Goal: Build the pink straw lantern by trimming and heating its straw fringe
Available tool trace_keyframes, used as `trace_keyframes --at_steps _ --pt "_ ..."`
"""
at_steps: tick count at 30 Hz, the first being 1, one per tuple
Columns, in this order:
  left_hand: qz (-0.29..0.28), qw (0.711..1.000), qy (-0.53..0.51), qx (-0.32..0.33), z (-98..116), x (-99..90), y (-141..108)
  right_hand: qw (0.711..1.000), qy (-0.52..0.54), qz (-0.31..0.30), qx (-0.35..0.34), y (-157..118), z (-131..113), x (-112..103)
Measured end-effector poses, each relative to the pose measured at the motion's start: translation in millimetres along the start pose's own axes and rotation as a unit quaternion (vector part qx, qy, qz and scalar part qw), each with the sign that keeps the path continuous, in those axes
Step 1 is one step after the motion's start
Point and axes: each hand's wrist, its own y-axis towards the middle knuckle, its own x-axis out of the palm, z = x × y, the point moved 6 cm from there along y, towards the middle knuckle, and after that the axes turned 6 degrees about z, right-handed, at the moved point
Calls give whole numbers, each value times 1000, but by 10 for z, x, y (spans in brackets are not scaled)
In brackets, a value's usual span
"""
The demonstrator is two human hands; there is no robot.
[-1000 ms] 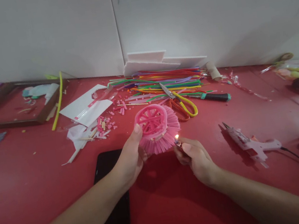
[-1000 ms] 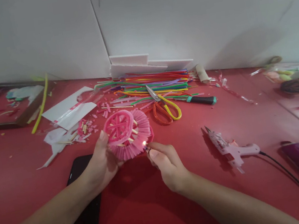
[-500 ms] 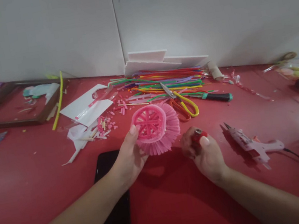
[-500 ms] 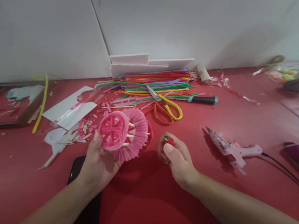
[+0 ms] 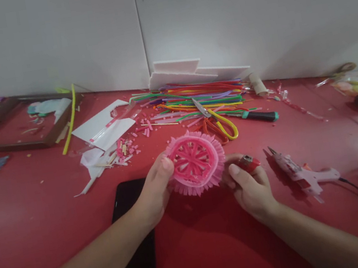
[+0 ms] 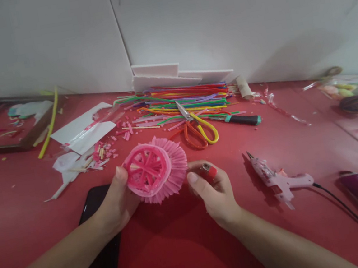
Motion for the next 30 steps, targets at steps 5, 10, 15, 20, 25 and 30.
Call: trace_keyframes --at_steps 5,10,15,20,25,30 --pt "-17 999 36 27 -12 -49 4 999 -1 34 33 16 -10 43" --pt "-63 996 54 43 40 47 1 997 28 35 57 26 -34 111" --pt "-50 999 13 3 37 67 2 998 17 -5 56 2 -16 127" --pt "-5 999 13 -47 15 35 2 1000 -12 -19 19 -11 -45 74" --pt "85 995 -33 -42 119 23 20 990 -96 -92 -45 -47 -141 123" --pt "91 993 -44 -59 110 31 29 976 -176 -131 0 -104 -65 186"
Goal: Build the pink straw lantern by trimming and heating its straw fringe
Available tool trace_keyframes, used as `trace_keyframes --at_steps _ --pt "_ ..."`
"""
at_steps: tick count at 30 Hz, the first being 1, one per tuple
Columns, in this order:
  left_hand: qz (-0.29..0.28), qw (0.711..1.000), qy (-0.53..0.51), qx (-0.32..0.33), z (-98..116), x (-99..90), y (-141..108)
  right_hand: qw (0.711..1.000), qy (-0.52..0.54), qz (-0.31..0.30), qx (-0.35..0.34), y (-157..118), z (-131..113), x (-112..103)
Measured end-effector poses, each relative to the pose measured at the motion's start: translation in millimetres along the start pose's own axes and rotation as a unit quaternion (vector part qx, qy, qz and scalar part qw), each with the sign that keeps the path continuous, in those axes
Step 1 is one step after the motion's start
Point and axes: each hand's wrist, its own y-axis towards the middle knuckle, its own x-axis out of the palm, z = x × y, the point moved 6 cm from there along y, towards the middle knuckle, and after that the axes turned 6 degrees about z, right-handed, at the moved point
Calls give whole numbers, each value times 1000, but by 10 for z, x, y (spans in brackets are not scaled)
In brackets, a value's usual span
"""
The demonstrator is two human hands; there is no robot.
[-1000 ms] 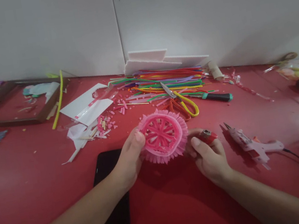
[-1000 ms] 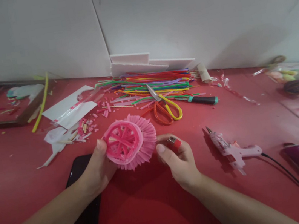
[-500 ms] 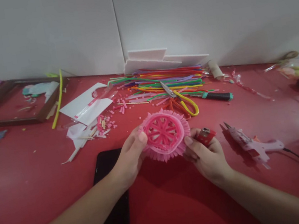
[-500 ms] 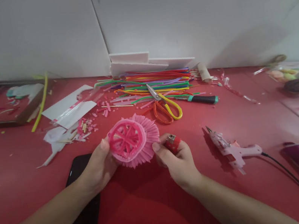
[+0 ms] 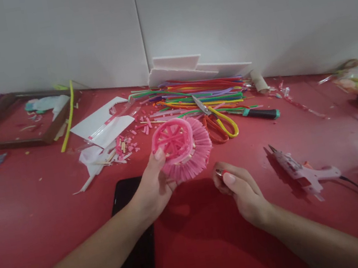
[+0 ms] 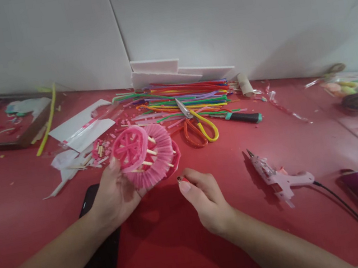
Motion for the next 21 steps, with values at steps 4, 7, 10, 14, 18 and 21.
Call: trace_keyframes --at_steps 4,7,10,14,18,21 --pt "-31 999 -6 0 -46 -2 6 1000 10 -3 19 -11 22 31" --pt "-23 999 -9 -20 -84 -14 9 999 34 12 29 -8 37 37" --pt "4 999 -9 -41 -101 -28 5 998 60 11 35 -13 59 59" --pt "12 999 -5 -40 -88 -28 -5 997 64 -3 49 -33 114 83" --pt "3 999 -3 -35 -80 -16 -4 998 50 -2 45 -42 132 79" --pt "-10 999 2 -36 -75 7 -6 998 45 4 47 -38 133 82"
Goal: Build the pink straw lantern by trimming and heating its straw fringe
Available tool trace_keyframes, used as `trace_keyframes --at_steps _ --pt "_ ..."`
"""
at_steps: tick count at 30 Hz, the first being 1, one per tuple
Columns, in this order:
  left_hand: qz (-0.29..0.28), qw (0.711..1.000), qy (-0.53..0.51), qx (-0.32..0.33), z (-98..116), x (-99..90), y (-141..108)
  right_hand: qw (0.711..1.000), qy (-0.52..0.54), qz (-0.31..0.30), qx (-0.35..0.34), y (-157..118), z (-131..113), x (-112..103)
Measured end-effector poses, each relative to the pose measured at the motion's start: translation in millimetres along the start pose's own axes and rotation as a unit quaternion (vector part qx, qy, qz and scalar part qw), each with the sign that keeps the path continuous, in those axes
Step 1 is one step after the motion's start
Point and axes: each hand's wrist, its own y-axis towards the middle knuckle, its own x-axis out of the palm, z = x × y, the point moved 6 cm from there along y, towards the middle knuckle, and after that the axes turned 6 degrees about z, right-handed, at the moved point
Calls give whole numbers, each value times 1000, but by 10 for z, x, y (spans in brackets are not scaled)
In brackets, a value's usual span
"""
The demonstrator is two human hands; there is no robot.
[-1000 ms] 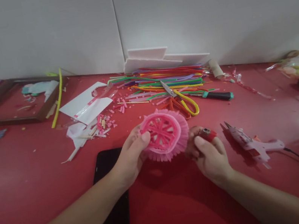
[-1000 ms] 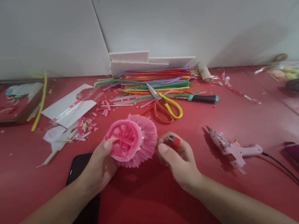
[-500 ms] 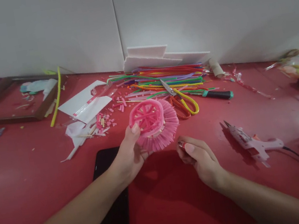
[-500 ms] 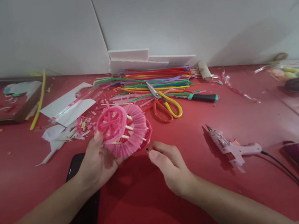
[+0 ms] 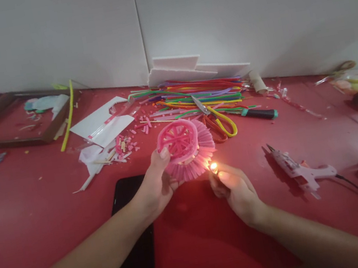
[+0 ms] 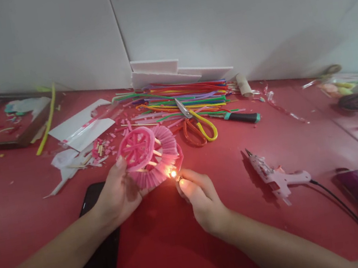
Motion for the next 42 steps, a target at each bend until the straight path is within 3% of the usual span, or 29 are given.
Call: trace_keyframes --at_steps 6,21,34,42 --pt "-17 1000 2 7 -3 -16 8 1000 9 2 4 14 -9 16" --pt "9 1000 8 25 -5 -63 13 997 63 48 -7 73 -23 -52" --pt "53 997 31 38 28 -78 10 999 50 10 6 78 14 -39" --pt "48 998 21 43 18 -72 25 999 36 4 -3 60 13 -54"
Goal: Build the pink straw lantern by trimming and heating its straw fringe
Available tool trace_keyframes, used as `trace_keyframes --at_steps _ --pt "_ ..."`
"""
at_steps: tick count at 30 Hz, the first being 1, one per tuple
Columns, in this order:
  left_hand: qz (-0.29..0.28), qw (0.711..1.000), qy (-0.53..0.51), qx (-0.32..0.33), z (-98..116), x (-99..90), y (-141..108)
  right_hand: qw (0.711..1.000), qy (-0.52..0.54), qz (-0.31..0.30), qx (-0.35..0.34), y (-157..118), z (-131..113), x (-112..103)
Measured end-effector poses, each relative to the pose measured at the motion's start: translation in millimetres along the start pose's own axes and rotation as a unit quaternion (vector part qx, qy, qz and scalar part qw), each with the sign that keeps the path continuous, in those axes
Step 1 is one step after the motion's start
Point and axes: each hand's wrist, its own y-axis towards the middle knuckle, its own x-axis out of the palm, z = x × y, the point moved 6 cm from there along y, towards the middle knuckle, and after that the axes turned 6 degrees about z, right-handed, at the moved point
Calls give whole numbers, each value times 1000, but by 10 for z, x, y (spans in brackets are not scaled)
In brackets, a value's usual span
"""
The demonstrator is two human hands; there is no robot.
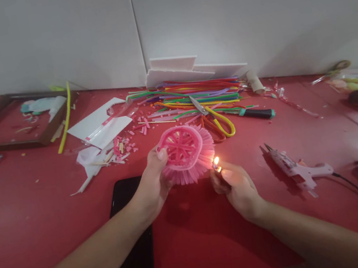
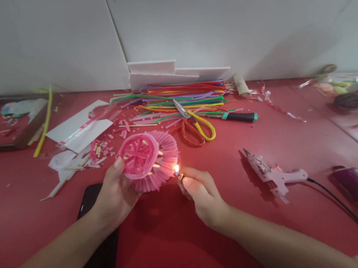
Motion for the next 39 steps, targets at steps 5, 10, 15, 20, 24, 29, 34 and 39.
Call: trace_keyframes --at_steps 5,10,15,20,24,29,34,39 --pt "2 1000 -3 -2 3 7 1 1000 -5 -5 -4 -9 -3 -8" --pt "-11 1000 -6 4 15 21 -4 1000 3 -3 -6 -1 5 -11" --pt "-25 1000 -3 6 15 37 -3 1000 27 1 8 19 23 2" --pt "-5 1000 4 -9 -4 33 -2 999 45 9 20 29 26 13" --pt "1 1000 9 -17 -3 35 -12 998 56 22 31 45 31 13" --pt "3 1000 8 -22 17 49 -32 996 64 42 45 58 34 -2" --pt "2 1000 7 -18 24 62 -37 995 68 54 53 59 40 -11" --pt "-5 1000 12 -15 23 61 -42 994 71 61 62 67 56 -18"
